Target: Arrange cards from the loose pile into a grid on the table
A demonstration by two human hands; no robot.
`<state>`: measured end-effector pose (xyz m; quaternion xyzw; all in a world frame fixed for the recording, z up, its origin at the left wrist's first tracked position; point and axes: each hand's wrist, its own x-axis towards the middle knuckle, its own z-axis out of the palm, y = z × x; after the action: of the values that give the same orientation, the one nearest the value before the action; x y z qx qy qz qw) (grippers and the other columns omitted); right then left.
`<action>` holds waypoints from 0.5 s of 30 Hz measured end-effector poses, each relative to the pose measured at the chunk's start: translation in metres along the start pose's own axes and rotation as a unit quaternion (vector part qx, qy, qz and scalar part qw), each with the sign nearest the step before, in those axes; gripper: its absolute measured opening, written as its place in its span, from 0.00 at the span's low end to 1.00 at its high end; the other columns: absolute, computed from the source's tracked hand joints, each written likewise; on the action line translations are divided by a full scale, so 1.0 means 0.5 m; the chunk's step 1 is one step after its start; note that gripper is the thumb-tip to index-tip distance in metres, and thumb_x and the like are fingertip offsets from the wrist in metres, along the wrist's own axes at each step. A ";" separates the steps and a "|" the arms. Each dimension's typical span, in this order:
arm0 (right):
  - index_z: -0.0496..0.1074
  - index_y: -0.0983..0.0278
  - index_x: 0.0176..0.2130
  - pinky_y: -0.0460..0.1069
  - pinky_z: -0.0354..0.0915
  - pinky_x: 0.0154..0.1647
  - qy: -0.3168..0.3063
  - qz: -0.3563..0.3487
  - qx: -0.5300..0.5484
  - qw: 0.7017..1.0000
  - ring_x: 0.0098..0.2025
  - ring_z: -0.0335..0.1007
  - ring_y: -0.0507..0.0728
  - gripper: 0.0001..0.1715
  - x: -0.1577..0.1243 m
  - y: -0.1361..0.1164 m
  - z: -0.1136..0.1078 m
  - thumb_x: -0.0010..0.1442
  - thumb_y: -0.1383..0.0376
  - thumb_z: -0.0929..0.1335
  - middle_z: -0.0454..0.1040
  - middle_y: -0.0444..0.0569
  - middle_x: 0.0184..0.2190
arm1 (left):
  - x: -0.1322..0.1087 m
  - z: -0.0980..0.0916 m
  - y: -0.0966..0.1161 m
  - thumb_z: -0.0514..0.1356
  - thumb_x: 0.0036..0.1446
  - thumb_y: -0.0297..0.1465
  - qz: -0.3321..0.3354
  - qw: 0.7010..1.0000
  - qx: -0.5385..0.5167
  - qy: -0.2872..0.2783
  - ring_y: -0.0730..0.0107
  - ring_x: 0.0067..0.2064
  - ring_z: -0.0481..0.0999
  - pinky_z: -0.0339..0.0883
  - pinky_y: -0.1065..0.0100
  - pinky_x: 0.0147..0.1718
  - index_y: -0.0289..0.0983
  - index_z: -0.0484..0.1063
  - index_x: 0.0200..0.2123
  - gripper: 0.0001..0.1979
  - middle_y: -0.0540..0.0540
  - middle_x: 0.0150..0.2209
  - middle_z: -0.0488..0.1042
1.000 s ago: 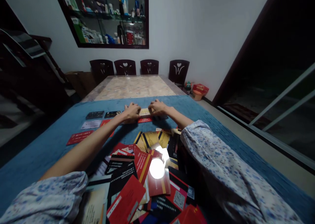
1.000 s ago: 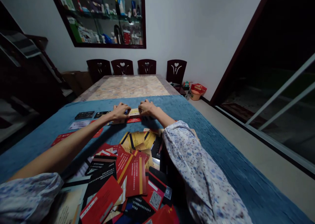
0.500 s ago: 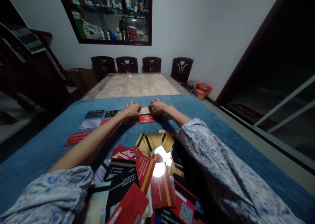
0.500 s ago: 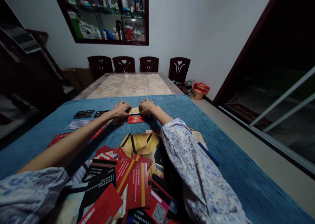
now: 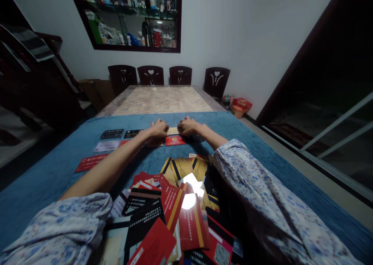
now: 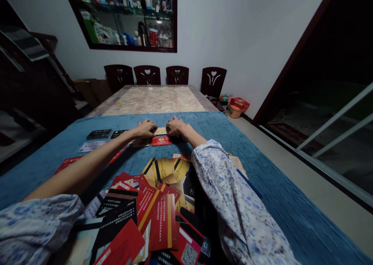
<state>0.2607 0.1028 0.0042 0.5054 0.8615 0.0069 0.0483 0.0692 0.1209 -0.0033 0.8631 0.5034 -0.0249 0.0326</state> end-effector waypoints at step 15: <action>0.75 0.60 0.54 0.56 0.64 0.50 0.025 0.024 -0.005 0.999 0.59 0.62 0.69 0.24 0.002 0.024 0.002 0.61 0.58 0.64 0.72 0.56 0.57 | 0.015 -0.009 0.006 0.57 0.54 0.35 0.009 1.000 0.018 0.004 0.43 0.59 0.60 0.60 0.45 0.53 0.39 0.78 0.43 0.16 0.39 0.53 0.74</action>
<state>0.2707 0.1098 0.0037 0.5252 0.8501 0.0254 0.0288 0.0755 0.1265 0.0006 0.8679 0.4956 -0.0300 0.0150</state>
